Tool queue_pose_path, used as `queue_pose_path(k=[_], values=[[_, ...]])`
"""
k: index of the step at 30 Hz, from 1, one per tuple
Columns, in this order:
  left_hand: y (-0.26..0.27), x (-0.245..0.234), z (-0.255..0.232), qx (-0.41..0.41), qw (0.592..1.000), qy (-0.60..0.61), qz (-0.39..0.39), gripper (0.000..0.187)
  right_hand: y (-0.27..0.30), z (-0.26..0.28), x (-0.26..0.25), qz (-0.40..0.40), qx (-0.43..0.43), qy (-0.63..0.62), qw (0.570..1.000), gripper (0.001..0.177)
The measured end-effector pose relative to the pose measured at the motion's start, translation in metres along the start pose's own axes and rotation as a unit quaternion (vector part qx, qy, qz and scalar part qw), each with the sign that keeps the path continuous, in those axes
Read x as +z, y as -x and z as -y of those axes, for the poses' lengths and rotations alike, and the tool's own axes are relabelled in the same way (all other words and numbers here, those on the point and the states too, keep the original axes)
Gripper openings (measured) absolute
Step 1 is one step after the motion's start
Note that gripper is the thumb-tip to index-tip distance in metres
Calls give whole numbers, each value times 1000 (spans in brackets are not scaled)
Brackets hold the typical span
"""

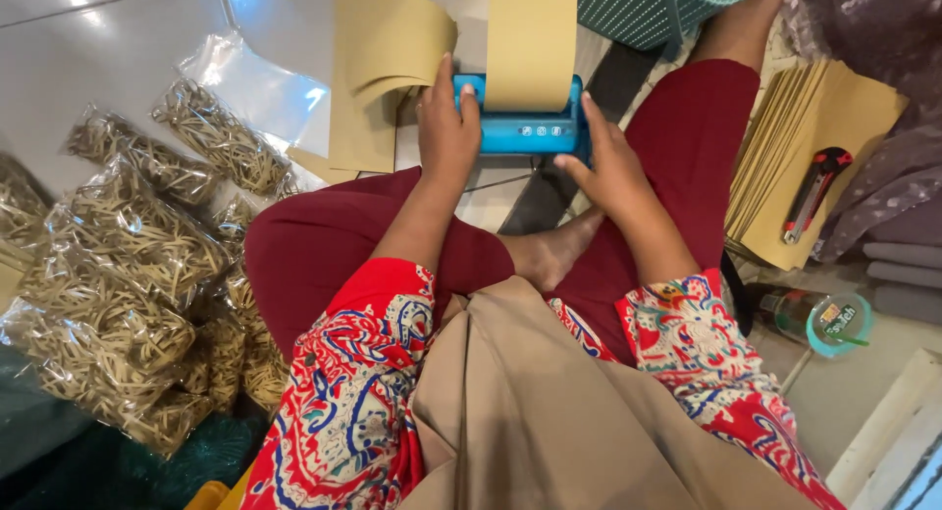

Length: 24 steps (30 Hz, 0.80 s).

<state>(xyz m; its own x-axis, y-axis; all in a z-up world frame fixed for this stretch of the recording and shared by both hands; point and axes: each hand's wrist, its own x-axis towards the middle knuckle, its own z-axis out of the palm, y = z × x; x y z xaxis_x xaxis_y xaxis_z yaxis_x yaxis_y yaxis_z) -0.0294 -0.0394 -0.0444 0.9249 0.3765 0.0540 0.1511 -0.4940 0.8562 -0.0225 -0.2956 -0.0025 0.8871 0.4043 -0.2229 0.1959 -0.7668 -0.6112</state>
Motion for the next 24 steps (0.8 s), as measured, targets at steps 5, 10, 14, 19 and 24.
queue_pose_path(k=[5,10,14,19,24], values=[[16,-10,-17,-4,997,-74,36,74,24,-27,9,-77,-60,-39,994,90],[14,2,-6,95,962,-255,12,106,33,-34,14,-100,-162,-19,981,76],[6,7,-3,114,943,-312,10,111,35,-32,14,-127,-178,60,974,67],[3,5,-3,136,950,-280,25,109,24,-4,6,-28,-83,201,976,80],[3,2,-6,103,967,-221,73,110,9,5,-4,24,-33,188,981,103]])
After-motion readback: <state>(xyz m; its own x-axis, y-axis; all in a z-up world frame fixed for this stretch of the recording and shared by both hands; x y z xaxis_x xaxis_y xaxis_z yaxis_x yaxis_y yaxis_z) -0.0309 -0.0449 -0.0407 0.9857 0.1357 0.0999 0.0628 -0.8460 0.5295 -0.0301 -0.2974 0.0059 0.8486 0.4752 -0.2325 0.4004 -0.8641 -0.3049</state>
